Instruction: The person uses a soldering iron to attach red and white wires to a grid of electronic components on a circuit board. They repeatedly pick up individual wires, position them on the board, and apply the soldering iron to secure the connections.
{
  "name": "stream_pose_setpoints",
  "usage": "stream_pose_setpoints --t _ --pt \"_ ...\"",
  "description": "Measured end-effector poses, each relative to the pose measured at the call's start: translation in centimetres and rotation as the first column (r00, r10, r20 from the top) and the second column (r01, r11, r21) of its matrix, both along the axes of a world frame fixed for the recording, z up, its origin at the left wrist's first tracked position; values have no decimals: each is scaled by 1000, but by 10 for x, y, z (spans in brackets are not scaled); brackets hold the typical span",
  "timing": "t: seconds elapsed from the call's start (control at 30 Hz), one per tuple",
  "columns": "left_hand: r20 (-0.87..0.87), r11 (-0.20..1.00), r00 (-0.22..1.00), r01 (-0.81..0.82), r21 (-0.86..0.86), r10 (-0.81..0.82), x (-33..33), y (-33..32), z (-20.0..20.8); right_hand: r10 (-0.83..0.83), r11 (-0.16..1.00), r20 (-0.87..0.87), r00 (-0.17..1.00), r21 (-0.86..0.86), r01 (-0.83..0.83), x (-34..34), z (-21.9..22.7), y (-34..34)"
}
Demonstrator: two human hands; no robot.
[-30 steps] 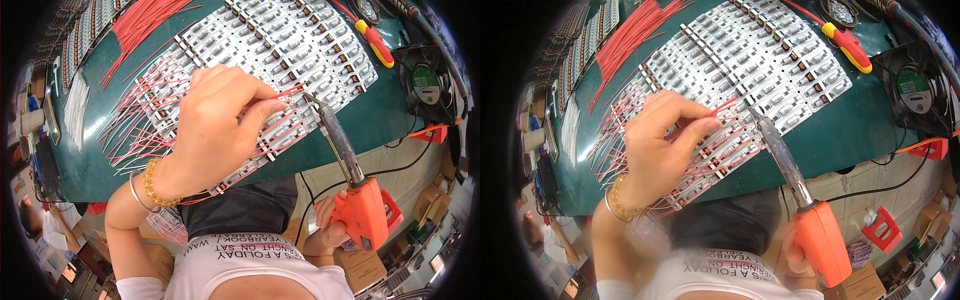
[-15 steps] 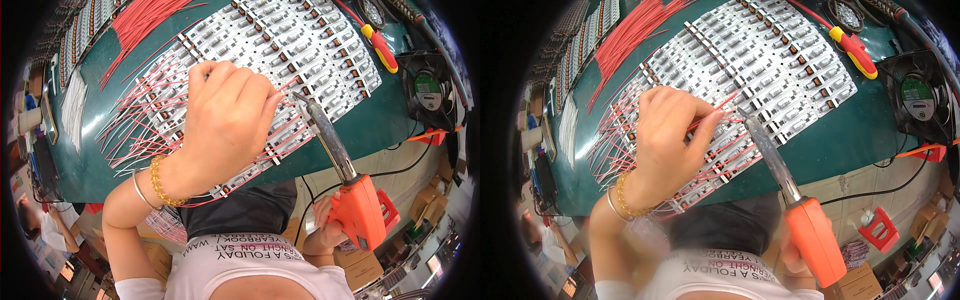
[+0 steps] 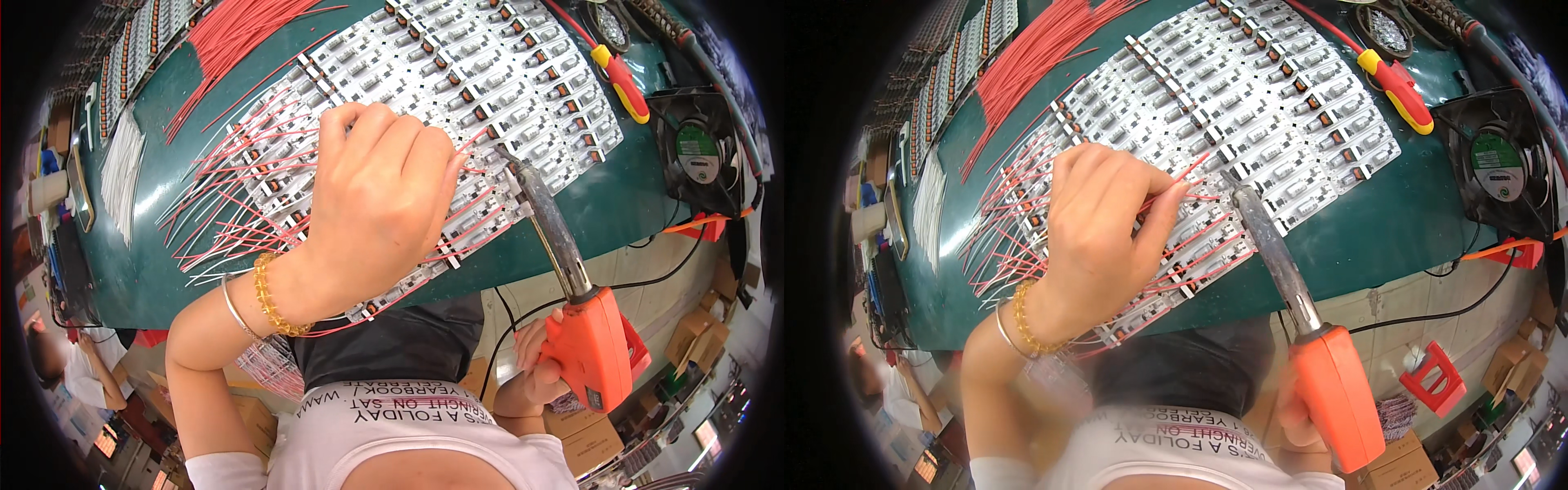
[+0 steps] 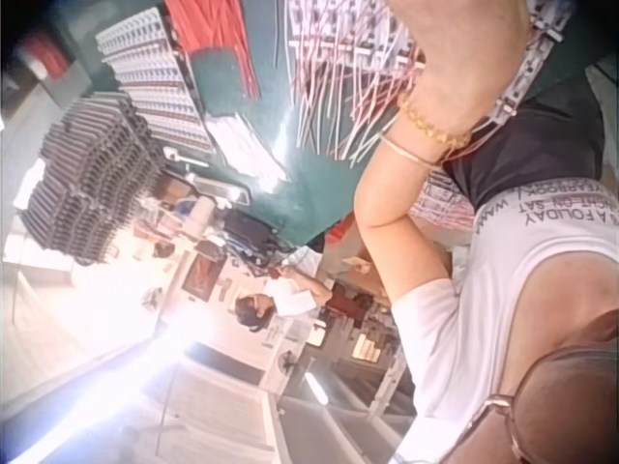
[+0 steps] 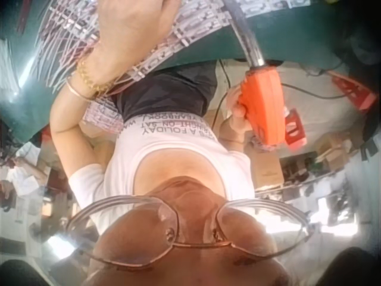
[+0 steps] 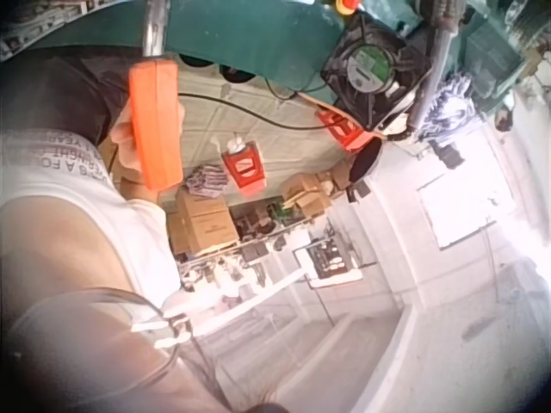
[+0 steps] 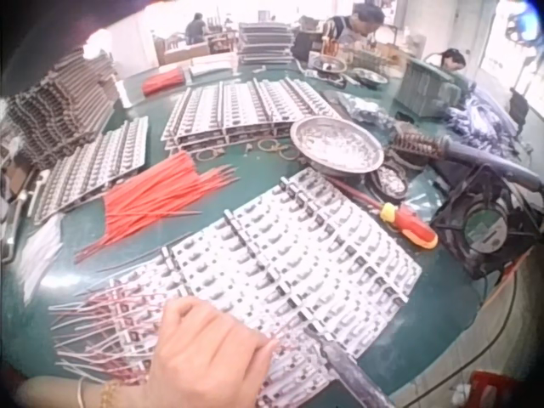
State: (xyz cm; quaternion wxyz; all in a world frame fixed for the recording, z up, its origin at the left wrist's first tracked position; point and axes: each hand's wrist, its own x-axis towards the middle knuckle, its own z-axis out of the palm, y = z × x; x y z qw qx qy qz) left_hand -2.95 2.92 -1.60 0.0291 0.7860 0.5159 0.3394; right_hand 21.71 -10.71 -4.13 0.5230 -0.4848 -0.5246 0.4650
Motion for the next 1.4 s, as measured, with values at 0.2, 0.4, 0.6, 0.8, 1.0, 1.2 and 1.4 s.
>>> stream_pose_setpoints --t 0.2,0.4,0.6,0.8,1.0,1.2,1.4 --pt "0 1000 1000 -1 -7 1 -1 0 2 -51 999 -12 999 9 51 -12 4 6" --pt "130 1000 991 0 -7 1 -5 7 7 -54 997 35 998 49 52 -11 6 10" --pt "47 990 995 96 -104 -92 -29 1 12 23 999 -24 999 34 -22 -15 16 13" --pt "277 980 961 62 -188 -8 -60 -30 18 97 994 -14 995 45 -96 -14 16 0" --pt "129 972 992 30 -232 1 -62 -33 25 201 977 106 974 47 -207 -17 14 -13" --pt "120 978 993 19 -207 6 -49 -36 17 119 993 110 987 -37 -115 -26 19 -23" --pt "117 986 993 35 -164 -16 -48 -34 11 177 974 473 863 -208 -85 -19 30 -29"
